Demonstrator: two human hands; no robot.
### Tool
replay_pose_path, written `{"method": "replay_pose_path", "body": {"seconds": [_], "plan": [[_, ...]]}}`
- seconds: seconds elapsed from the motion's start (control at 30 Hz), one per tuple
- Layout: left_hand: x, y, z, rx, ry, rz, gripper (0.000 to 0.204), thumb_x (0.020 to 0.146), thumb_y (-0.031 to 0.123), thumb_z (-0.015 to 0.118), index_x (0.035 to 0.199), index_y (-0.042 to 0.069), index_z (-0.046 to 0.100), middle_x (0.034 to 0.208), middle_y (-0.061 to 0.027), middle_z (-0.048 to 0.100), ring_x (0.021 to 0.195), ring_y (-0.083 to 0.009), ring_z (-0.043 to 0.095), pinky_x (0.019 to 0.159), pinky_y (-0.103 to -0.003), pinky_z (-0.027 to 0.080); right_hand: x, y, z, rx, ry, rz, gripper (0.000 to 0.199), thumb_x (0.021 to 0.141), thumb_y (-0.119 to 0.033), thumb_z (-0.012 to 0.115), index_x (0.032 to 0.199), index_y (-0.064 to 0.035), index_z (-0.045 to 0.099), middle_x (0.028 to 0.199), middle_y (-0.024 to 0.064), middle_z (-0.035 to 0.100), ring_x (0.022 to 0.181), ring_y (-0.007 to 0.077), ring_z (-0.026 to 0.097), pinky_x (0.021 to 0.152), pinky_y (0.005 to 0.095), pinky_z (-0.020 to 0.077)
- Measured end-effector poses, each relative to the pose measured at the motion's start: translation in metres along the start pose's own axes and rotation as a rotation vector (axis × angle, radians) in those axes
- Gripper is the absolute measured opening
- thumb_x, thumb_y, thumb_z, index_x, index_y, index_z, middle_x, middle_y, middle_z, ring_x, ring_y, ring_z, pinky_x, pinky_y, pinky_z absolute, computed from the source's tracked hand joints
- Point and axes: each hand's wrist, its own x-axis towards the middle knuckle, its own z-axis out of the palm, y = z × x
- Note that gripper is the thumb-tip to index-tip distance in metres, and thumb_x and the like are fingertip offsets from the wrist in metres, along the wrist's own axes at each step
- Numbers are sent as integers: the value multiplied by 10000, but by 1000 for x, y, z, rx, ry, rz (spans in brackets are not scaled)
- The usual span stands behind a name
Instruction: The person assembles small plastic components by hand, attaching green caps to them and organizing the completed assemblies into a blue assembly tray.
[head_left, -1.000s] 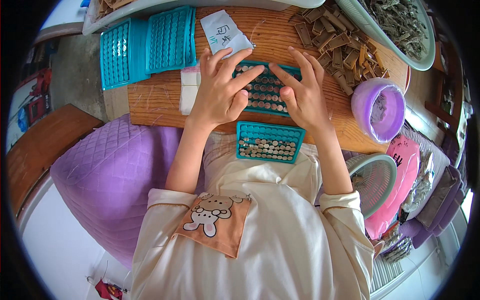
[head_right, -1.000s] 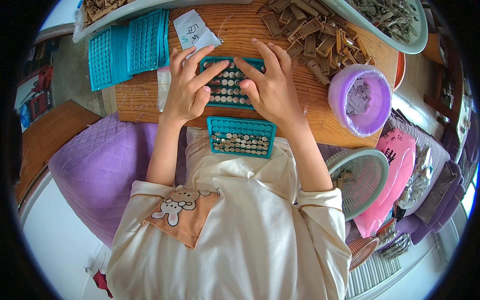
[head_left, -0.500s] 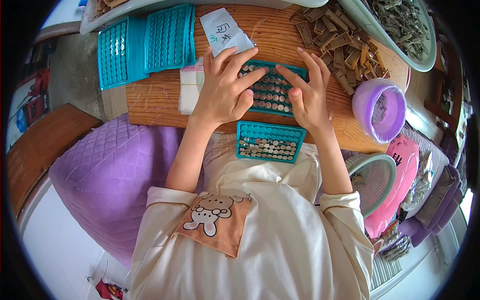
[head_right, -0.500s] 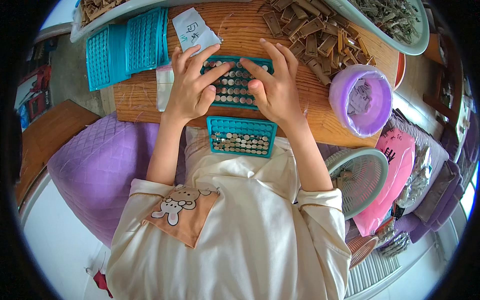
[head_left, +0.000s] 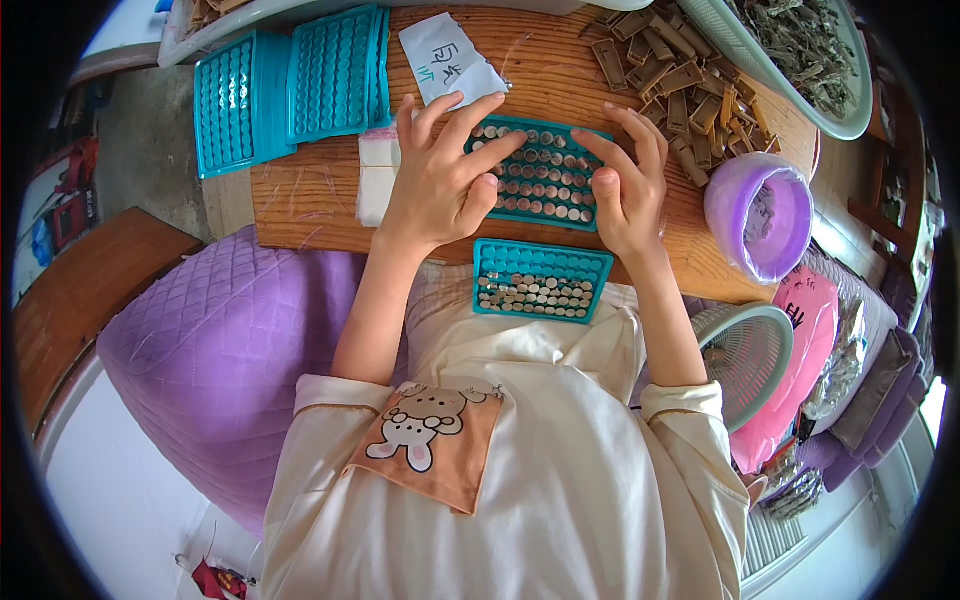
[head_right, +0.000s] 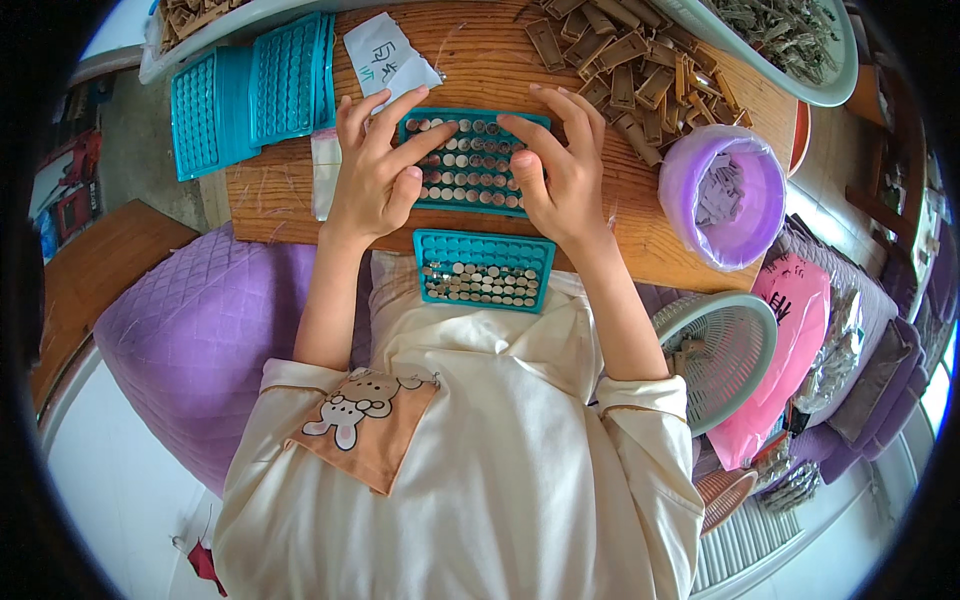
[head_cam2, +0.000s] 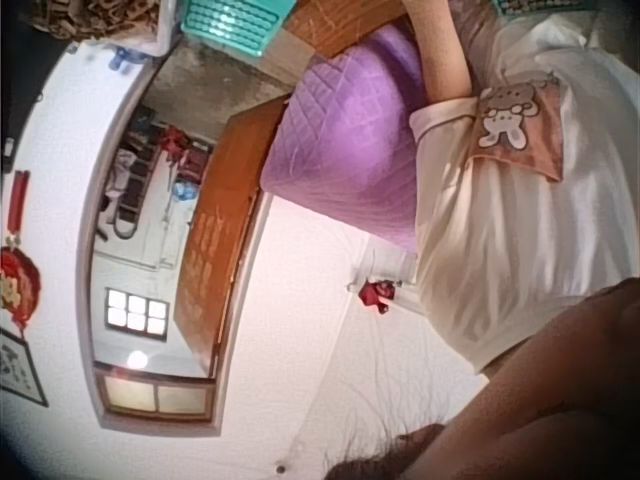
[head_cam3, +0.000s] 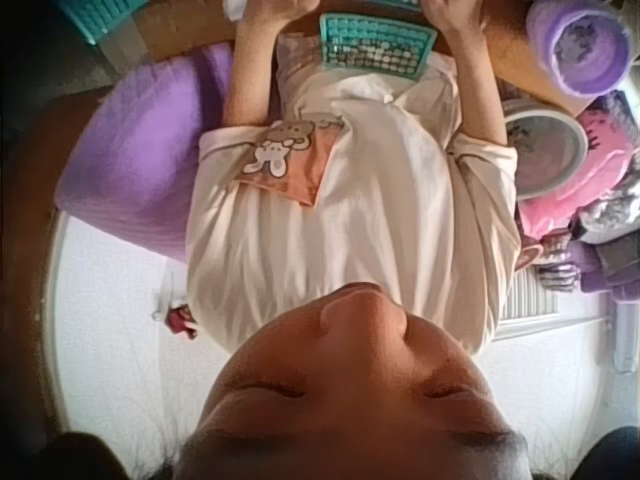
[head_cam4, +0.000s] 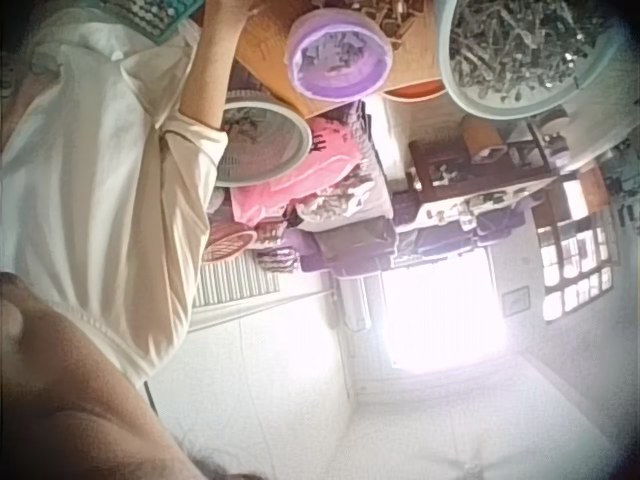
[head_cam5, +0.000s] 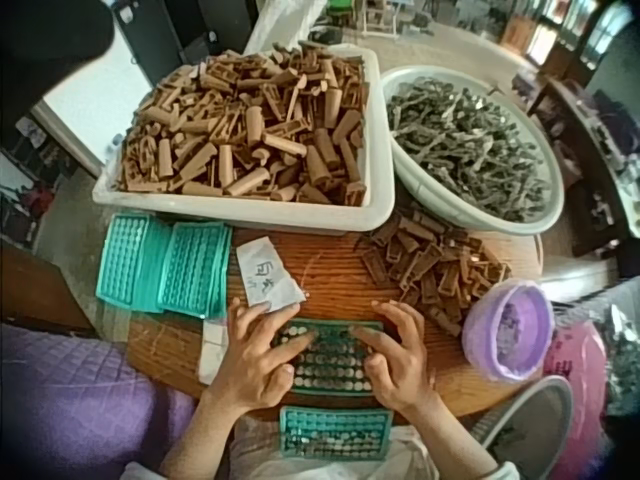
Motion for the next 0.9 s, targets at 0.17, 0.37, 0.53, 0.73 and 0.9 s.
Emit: {"method": "replay_pose_path", "body": {"seconds": [0.17, 0.37, 0.53, 0.73, 0.9], "plan": [[-2, -1, 0, -42, 16, -10, 495, 881, 367, 239, 1034, 172, 667, 1268, -71, 471, 1182, -309, 308, 1027, -498, 129, 0, -2, -2, -18, 38, -21, 199, 829, -178, 545, 938, -56, 659, 1124, 129, 526, 1085, 326, 437, 898, 409, 382], [-18, 11, -30, -94, 155, 27, 316, 770, 200, 447, 993, 124, 658, 1128, -87, 541, 1012, -276, 464, 923, -451, 321, -16, -38, -25, -12, 28, -9, 233, 668, 38, 645, 884, -49, 651, 933, 94, 575, 818, 245, 555, 683, 318, 468], [-52, 34, -40, -228, -22, -71, 311, 667, -41, 627, 947, 90, 662, 811, -41, 563, 654, -205, 539, 547, -310, 449, -51, -58, -40, 40, -128, -2, 264, 650, 57, 646, 891, -50, 647, 904, 88, 569, 740, 225, 554, 610, 309, 464], [-81, 52, -24, -162, -86, -47, 328, 600, 37, 698, 918, 113, 672, 771, -2, 518, 641, -177, 513, 551, -291, 450, -77, -60, -33, 38, -172, 61, 287, 641, 47, 648, 907, -58, 639, 897, 74, 568, 735, 230, 550, 608, 317, 462], [-86, 49, -16, -105, -75, 21, 347, 566, 30, 657, 895, 135, 683, 756, 14, 523, 654, -152, 503, 565, -272, 457, -69, -64, -29, 37, -197, 23, 309, 614, 25, 660, 909, -63, 640, 893, 70, 567, 753, 238, 545, 648, 333, 461]]}}
